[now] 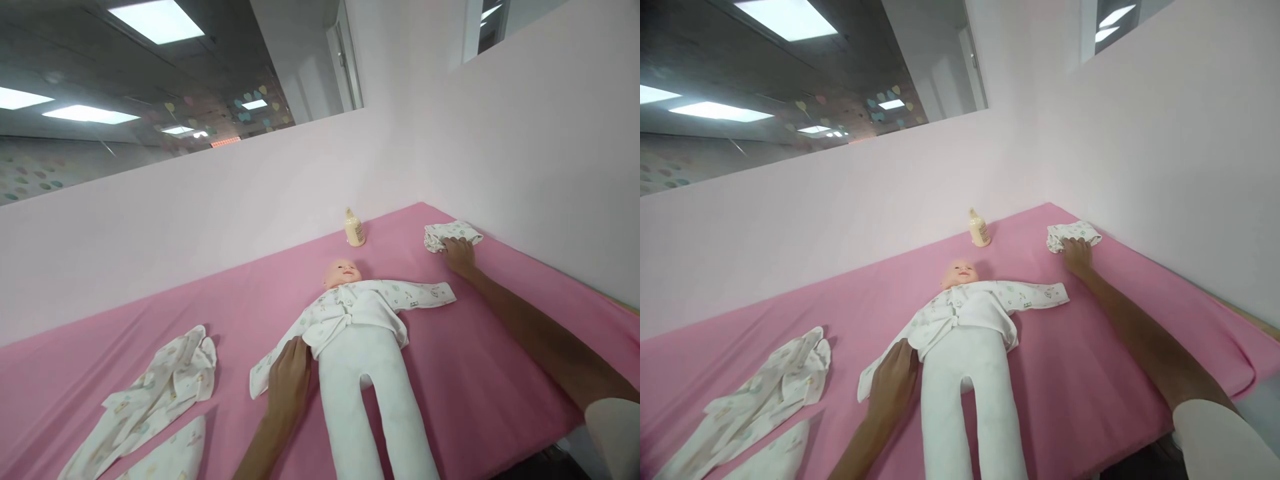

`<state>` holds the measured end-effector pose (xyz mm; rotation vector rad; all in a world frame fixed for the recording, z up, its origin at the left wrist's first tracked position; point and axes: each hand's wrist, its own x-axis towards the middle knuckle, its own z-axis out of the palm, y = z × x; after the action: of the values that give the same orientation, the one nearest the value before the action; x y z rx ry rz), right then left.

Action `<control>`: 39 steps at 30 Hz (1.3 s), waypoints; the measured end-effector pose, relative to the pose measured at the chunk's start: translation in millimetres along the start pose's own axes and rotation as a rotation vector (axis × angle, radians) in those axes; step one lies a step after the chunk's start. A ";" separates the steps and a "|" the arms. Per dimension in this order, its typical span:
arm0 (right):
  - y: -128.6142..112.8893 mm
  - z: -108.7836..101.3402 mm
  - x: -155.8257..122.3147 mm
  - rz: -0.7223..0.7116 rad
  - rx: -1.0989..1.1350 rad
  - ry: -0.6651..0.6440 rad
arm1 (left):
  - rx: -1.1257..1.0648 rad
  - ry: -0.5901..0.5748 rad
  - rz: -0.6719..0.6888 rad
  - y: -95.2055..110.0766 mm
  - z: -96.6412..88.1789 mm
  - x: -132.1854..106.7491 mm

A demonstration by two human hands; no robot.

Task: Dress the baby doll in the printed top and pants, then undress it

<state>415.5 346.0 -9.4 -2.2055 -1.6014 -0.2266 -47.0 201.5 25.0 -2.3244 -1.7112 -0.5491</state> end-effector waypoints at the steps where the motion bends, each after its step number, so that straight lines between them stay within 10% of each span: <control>1: 0.2 -0.9 -0.9 0.024 0.035 0.024 | -0.020 -0.014 -0.029 -0.4 1.0 2.6; 7: -6.7 -25.4 -7.0 0.238 0.348 0.310 | -0.294 -0.223 -0.353 -1.0 -14.6 14.8; 12: -20.8 -84.5 -25.4 0.382 0.728 0.430 | -0.486 -0.244 -0.404 -9.2 -46.2 12.0; 17: -60.2 -162.5 -77.7 0.233 1.074 0.347 | -0.654 0.026 -0.414 37.3 -85.1 4.7; 24: -144.9 -239.2 -177.5 -0.156 1.180 -0.036 | -0.930 -0.067 -0.013 152.3 -139.4 -1.6; 34: -117.8 -294.8 -233.0 -0.337 1.124 -0.165 | -1.375 0.014 -0.167 118.7 -204.5 -26.5; 39: -119.1 -334.6 -261.3 -0.416 1.157 -0.130 | -1.616 -0.051 -0.214 139.7 -233.4 -24.9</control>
<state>252.3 11.0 226.4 -1.0142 -1.6095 0.6019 38.3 49.1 234.9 -2.8169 -1.7090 -2.6950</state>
